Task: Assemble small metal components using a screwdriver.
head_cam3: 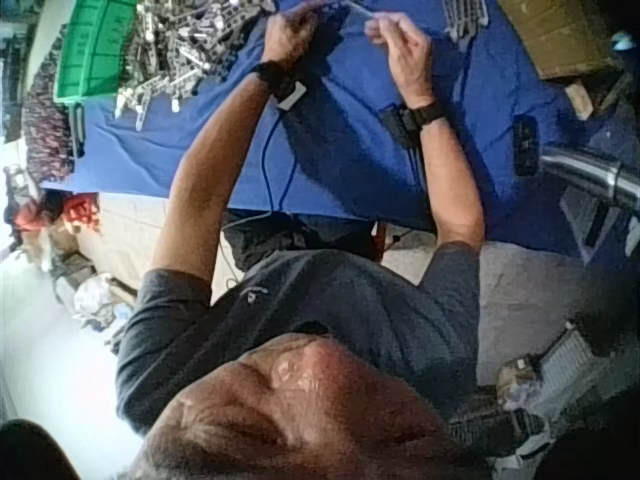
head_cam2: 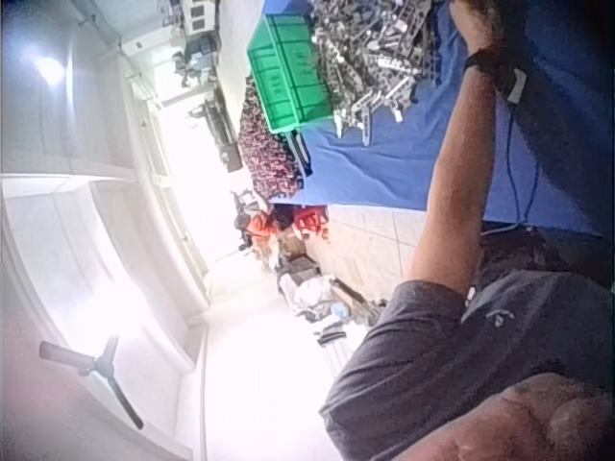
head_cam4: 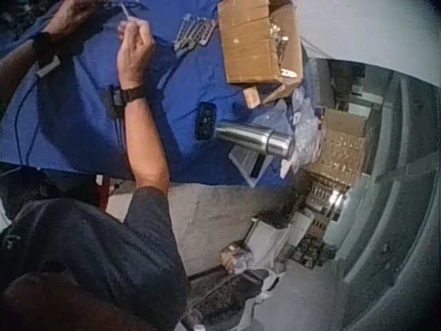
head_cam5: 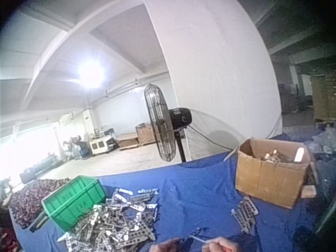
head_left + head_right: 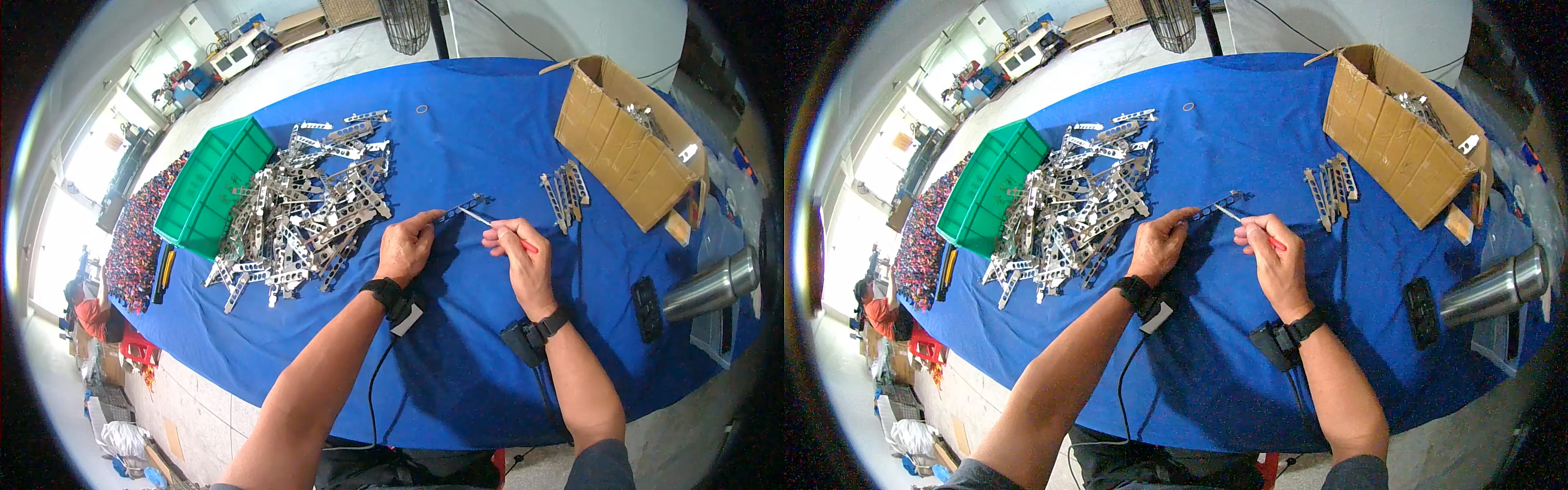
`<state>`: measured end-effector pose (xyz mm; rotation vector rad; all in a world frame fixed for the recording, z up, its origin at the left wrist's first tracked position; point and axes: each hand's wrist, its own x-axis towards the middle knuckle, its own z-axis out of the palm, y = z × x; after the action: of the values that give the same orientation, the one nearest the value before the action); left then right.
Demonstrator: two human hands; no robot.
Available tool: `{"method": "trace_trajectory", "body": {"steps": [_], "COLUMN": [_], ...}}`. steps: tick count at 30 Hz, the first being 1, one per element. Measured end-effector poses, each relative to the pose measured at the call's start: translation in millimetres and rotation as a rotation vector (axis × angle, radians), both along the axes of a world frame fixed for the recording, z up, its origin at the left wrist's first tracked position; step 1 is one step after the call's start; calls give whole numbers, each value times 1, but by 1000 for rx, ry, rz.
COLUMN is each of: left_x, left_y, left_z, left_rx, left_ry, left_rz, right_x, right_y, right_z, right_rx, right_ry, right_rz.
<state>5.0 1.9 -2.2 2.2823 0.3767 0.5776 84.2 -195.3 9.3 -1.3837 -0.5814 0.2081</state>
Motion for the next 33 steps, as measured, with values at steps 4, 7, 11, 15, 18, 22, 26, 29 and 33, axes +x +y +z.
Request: {"method": "trace_trajectory", "body": {"steps": [4, 7, 11, 15, 18, 22, 26, 29, 33], "left_x": [1, 1, 0, 0, 1, 0, -1, 0, 0], "left_y": [0, 0, 0, -1, -1, -2, -2, 0, -1], "left_z": [-1, -1, 0, -1, 1, 4, 5, -1, 2], "left_rx": [-1, 1, -6, -25, -18, -11, -33, -27, 4], "left_ry": [-6, -5, -2, -7, 4, 39, 88, -13, 8], "left_rz": [1, 0, -2, 0, 5, 20, 30, 4, -1], "right_x": [2, 3, 1, 2, 2, 1, 2, 2, 0], "right_y": [-3, -4, -1, -1, -4, -3, -4, -3, -1], "right_z": [-2, -3, -1, -3, -2, 0, -2, -2, 0], "right_rx": [-38, -5, -6, -18, -32, -5, -11, -20, 17], "right_ry": [-5, 5, 18, -11, 8, 6, 9, 6, 11], "right_rz": [4, 52, 4, -7, 37, 36, 49, 19, 23]}}
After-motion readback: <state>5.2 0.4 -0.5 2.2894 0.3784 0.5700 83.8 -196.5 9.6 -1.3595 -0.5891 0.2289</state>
